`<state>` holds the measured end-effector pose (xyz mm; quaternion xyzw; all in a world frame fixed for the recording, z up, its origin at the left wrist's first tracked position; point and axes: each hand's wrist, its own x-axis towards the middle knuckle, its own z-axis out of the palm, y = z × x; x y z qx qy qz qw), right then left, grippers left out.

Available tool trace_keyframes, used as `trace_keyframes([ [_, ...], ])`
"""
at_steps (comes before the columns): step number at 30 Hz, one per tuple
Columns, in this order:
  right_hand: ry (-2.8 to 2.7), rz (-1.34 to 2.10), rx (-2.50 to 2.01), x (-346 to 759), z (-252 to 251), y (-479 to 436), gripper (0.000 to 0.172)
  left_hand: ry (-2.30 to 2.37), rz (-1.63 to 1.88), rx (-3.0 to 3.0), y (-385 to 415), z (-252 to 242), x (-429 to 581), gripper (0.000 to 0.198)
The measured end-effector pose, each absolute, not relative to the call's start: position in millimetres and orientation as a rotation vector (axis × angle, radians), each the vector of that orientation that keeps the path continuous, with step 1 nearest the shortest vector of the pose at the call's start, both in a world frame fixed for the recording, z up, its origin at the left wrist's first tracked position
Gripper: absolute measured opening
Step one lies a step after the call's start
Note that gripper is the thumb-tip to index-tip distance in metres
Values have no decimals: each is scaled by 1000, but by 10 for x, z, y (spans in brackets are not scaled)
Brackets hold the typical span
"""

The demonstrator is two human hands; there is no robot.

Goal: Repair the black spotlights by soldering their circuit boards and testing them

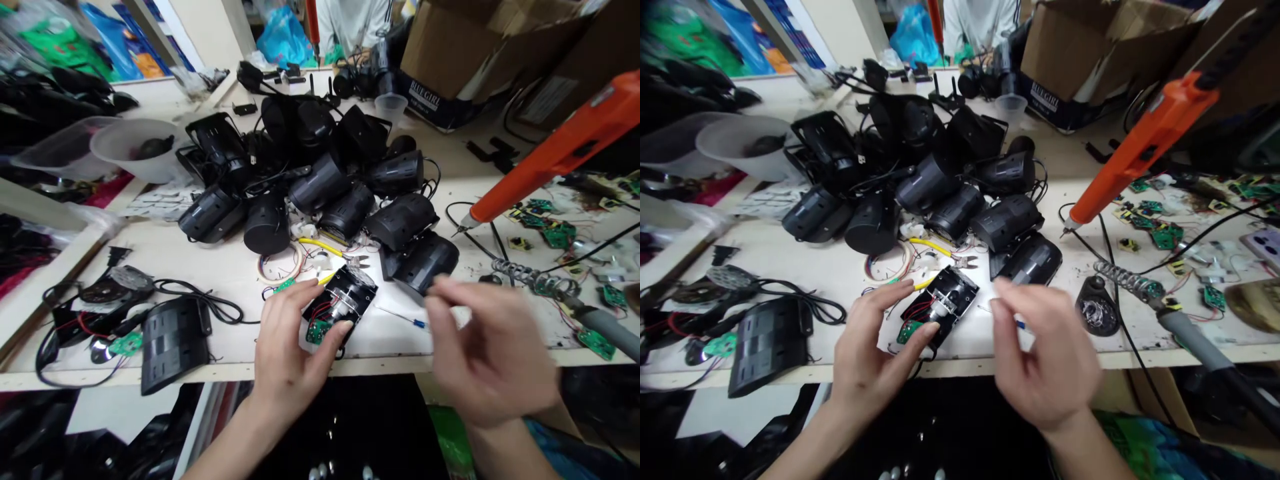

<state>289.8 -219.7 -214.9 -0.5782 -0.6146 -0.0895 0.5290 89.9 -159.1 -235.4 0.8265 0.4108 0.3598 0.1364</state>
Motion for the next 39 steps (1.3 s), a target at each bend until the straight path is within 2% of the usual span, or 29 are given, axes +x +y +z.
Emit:
trace_keyframes([
  [3,-1617,-83,-1359,2724,-2368,-2158,25,1191,1040,2408,-1547,-2389,907,20],
  [9,-1625,231,-1446,2548,-2674,-2093,17,1216,952,2433,-1518,-2431,894,4],
  [14,-1648,196,-1437,2525,-2685,-2049,6,1069,1029,2363,-1536,-2480,931,16],
  [17,-1697,139,-1495,2508,-2691,-2020,11,1030,1013,2366,-1552,-2490,939,20],
  [21,-1784,12,-1526,2484,-2716,-1997,16,1059,947,2325,-1569,-2479,932,8],
  [26,-1810,-112,-1504,2461,-2728,-1992,20,1107,985,2358,-1594,-2568,925,10],
  [29,-1819,-147,-1492,2473,-2739,-1996,19,1089,1052,2366,-1608,-2615,930,11],
  [33,-1916,-155,-1385,2535,-2787,-2014,10,1049,1083,2311,-1616,-2570,921,11],
  [39,-1943,-312,-1271,2585,-2829,-2002,16,983,1155,2271,-1636,-2472,838,9],
])
